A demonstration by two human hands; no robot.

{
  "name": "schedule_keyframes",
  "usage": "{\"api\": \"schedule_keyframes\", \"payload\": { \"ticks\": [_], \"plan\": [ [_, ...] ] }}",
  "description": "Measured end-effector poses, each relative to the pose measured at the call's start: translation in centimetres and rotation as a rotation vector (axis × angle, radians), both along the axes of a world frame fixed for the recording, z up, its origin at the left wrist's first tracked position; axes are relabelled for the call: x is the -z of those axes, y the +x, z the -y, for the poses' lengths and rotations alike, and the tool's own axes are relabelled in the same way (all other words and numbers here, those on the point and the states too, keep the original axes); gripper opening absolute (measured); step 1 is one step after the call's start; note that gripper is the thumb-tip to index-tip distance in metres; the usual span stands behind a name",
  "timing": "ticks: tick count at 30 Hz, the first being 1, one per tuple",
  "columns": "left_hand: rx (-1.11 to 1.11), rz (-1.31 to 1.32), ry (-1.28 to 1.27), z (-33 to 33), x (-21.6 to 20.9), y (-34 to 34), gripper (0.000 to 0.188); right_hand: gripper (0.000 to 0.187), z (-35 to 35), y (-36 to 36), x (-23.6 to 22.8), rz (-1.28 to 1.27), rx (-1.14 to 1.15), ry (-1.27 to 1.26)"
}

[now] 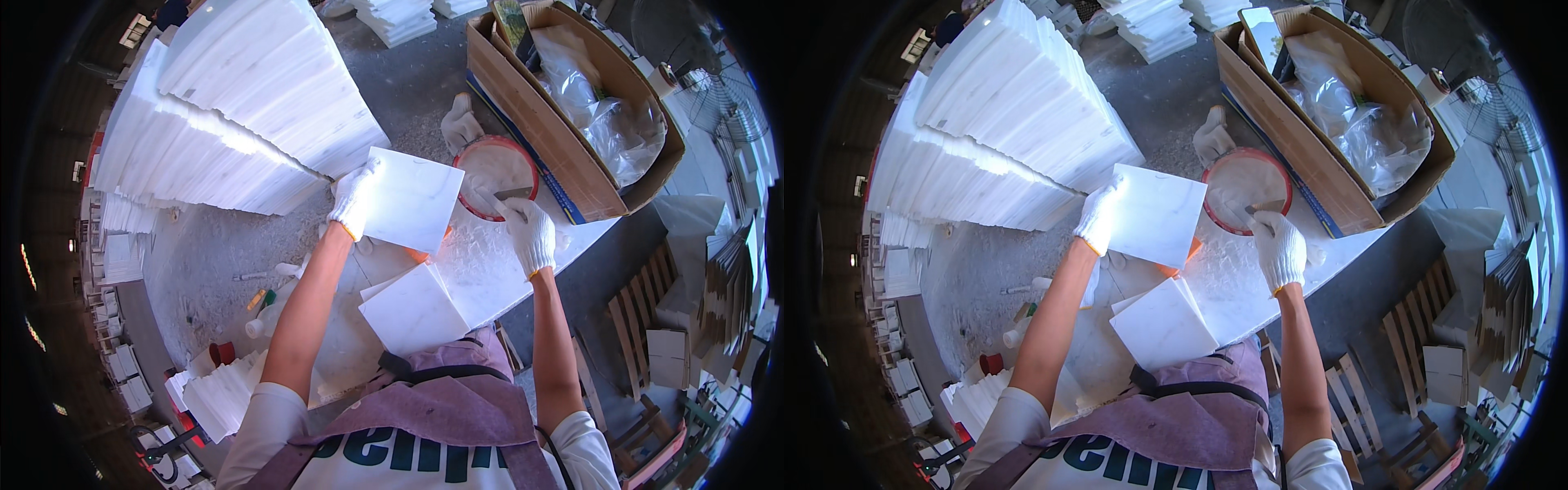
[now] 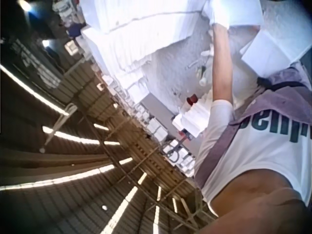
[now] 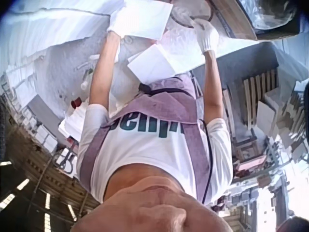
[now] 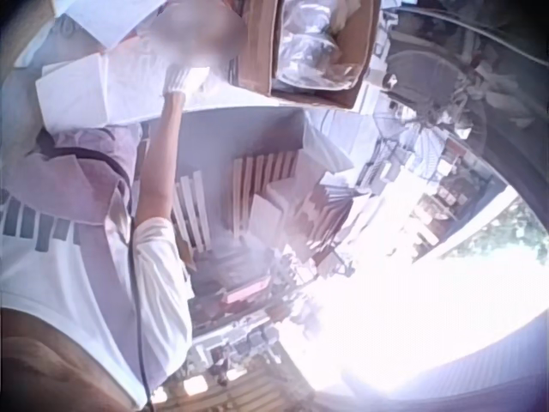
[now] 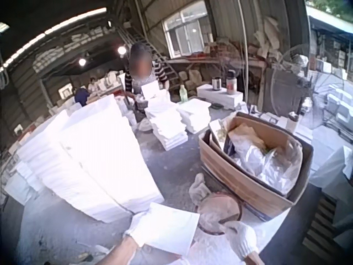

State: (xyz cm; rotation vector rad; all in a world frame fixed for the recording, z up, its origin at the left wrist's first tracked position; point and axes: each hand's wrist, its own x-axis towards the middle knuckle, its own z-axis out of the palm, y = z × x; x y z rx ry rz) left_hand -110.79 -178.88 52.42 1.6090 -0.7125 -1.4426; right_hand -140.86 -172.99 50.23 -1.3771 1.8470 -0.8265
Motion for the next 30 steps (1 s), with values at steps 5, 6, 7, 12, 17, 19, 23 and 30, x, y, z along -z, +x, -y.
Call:
{"api": "schedule_keyframes", "payload": {
  "ticks": [5, 6, 7, 12, 17, 19, 23, 30],
  "plan": [
    [0.002, -0.003, -0.015, 0.2, 1.7, 0.3, 0.034, 0.022, 0.6, 0.0, 0.2, -0.012, -0.048, 0.037],
    [0.004, 0.006, -0.025, 0.3, 2.1, 0.5, 0.033, 0.023, 0.7, 0.0, 0.7, -0.002, -0.056, 0.035],
    [0.007, 0.014, -0.036, 0.3, 2.6, 0.7, 0.033, 0.023, 0.8, 0.0, 0.9, 0.008, -0.065, 0.034],
    [0.056, 0.099, -0.044, -0.1, 2.1, 0.1, 0.034, 0.026, 1.2, -0.2, 1.0, 0.059, -0.062, 0.057],
    [0.059, 0.082, -0.035, -0.2, 2.0, -0.2, 0.033, 0.023, 1.1, -1.0, -0.6, 0.33, 0.063, 0.074],
    [0.089, 0.139, -0.027, -0.1, 2.4, -0.1, 0.033, 0.024, 1.0, -1.2, -1.9, 0.457, 0.097, 0.056],
    [0.081, 0.098, -0.025, -0.5, 0.9, -1.5, 0.045, 0.024, 1.2, -1.4, -4.0, 0.591, 0.069, 0.034],
    [0.204, 0.155, 0.06, -0.2, -1.3, -2.8, 0.048, 0.023, 1.7, 0.3, -4.6, 0.48, -0.017, -0.003]
  ]
}}
